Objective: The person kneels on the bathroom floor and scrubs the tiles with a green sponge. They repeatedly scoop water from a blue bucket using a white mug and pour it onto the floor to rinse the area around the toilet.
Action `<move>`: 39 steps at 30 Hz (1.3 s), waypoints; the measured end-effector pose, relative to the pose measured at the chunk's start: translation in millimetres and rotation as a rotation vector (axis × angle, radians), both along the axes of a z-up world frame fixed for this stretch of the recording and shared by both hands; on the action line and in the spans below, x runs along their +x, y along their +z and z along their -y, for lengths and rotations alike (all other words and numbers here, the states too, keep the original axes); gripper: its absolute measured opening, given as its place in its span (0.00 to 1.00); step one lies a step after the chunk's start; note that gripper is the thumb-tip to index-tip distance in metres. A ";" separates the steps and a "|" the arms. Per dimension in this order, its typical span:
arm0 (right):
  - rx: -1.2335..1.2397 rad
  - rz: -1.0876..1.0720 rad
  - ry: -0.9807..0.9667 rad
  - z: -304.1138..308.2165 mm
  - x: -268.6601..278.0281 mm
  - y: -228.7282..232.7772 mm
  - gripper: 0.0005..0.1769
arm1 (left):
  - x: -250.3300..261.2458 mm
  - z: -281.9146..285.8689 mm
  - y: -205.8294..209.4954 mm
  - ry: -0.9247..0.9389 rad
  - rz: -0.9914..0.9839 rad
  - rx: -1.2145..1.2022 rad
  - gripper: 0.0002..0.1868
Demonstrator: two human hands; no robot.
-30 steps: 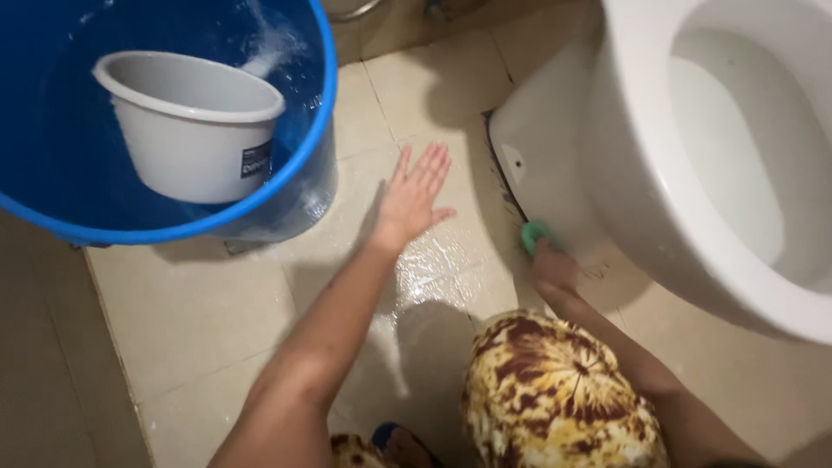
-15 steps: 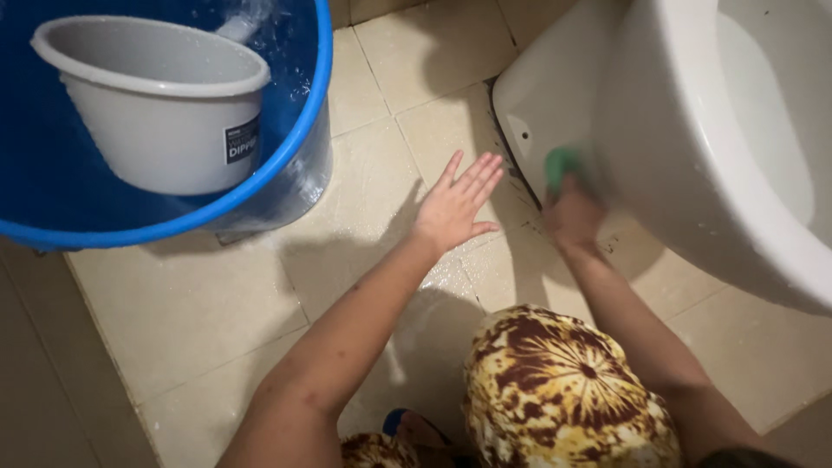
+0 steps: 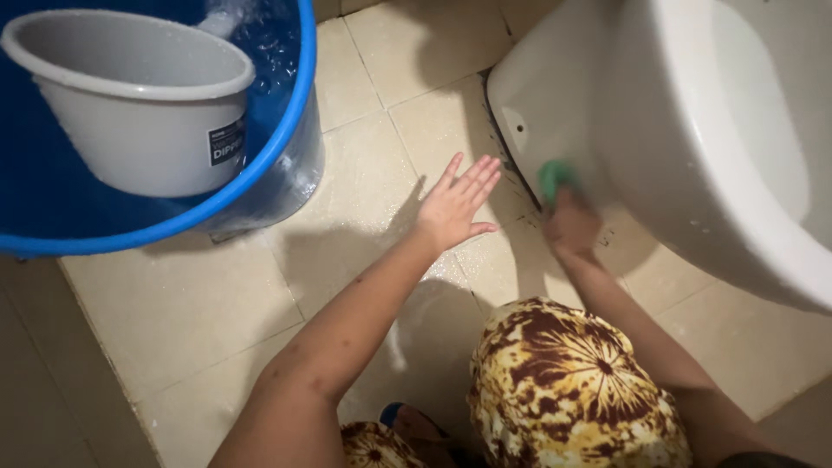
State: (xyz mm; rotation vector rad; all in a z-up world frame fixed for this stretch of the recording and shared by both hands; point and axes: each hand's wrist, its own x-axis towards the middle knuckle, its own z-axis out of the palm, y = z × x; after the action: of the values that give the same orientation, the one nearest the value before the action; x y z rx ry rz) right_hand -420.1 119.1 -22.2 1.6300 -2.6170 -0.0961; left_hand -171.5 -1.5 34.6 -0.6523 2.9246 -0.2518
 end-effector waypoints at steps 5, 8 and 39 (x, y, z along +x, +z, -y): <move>0.280 0.272 -0.141 -10.9 15.5 -15.1 0.25 | 0.0 11.3 -3.1 0.019 -0.124 -0.047 0.54; 0.271 0.332 -0.025 0.5 29.2 -23.3 0.27 | 12.5 20.8 12.0 0.006 -0.144 -0.069 0.56; 0.938 0.384 0.630 122.9 156.6 -50.0 0.24 | 186.5 89.5 205.7 -0.381 0.128 -0.163 0.40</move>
State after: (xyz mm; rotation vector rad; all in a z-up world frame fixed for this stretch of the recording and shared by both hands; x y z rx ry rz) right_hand -263.5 -3.8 -72.2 2.9202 -2.2155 -1.2246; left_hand 15.0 -91.0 240.3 -0.0839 2.8997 -0.5532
